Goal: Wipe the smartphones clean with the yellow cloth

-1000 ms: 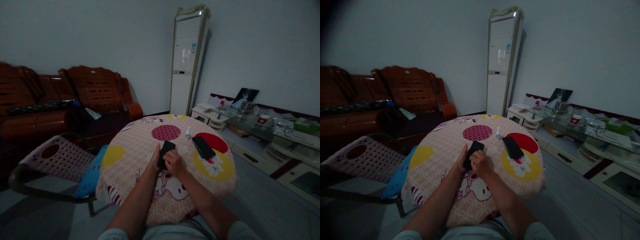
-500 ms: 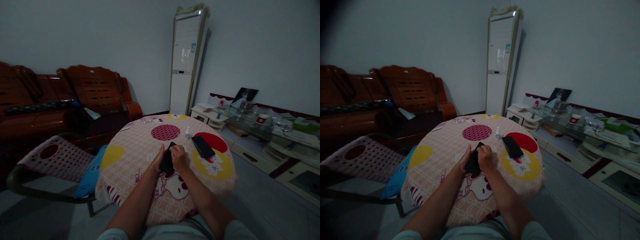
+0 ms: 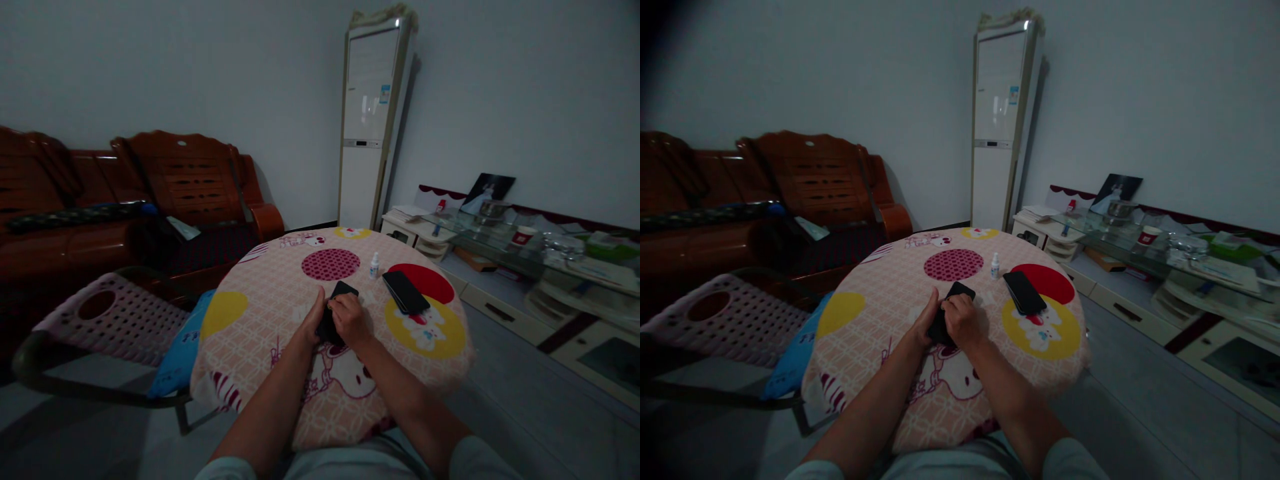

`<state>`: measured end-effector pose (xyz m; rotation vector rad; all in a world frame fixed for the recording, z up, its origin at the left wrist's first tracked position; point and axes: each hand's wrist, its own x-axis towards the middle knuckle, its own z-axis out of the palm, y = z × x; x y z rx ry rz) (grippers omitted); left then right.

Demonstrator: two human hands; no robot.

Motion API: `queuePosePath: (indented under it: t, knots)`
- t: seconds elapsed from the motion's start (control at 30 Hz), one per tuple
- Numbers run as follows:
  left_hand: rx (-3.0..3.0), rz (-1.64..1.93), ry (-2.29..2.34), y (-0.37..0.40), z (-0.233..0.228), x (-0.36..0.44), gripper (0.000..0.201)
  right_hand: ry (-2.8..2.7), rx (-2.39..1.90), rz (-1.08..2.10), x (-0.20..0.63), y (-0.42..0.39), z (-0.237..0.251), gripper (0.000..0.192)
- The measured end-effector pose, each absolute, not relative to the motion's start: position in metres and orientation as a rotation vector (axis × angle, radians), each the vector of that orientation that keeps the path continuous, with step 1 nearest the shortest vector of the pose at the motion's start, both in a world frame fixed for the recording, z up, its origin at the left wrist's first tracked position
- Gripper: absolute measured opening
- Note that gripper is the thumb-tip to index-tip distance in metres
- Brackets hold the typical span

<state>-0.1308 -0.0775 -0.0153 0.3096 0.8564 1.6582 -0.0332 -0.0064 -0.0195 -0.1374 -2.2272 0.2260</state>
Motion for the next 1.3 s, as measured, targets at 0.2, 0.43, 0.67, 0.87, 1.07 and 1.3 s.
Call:
queuePosePath:
  t: [0.2, 0.43, 0.67, 0.87, 1.07, 1.3]
  knots:
    - [0.437, 1.516, 0.9, -0.079, -0.011, -0.12, 0.065, -2.126, -0.316, 0.167, -0.035, 0.019, -0.022, 0.022]
    - [0.482, 1.404, 0.954, -0.082, -0.014, -0.122, 0.073, -2.071, -0.397, 0.144, -0.034, 0.029, -0.022, 0.026]
    - [0.451, 1.453, 0.834, -0.082, -0.011, -0.125, 0.072, -2.083, -0.469, 0.137, -0.031, 0.032, -0.021, 0.026]
    - [0.432, 1.515, 0.729, -0.084, -0.007, -0.13, 0.075, -2.098, -0.514, 0.164, -0.028, 0.036, -0.022, 0.026]
    - [0.275, 1.69, 0.778, -0.078, -0.013, -0.137, 0.066, -2.146, -0.359, 0.219, -0.029, 0.024, -0.025, 0.024]
    - [0.23, 1.792, 0.726, -0.08, -0.012, -0.147, 0.07, -2.258, -0.149, 0.256, -0.03, 0.003, -0.029, 0.02]
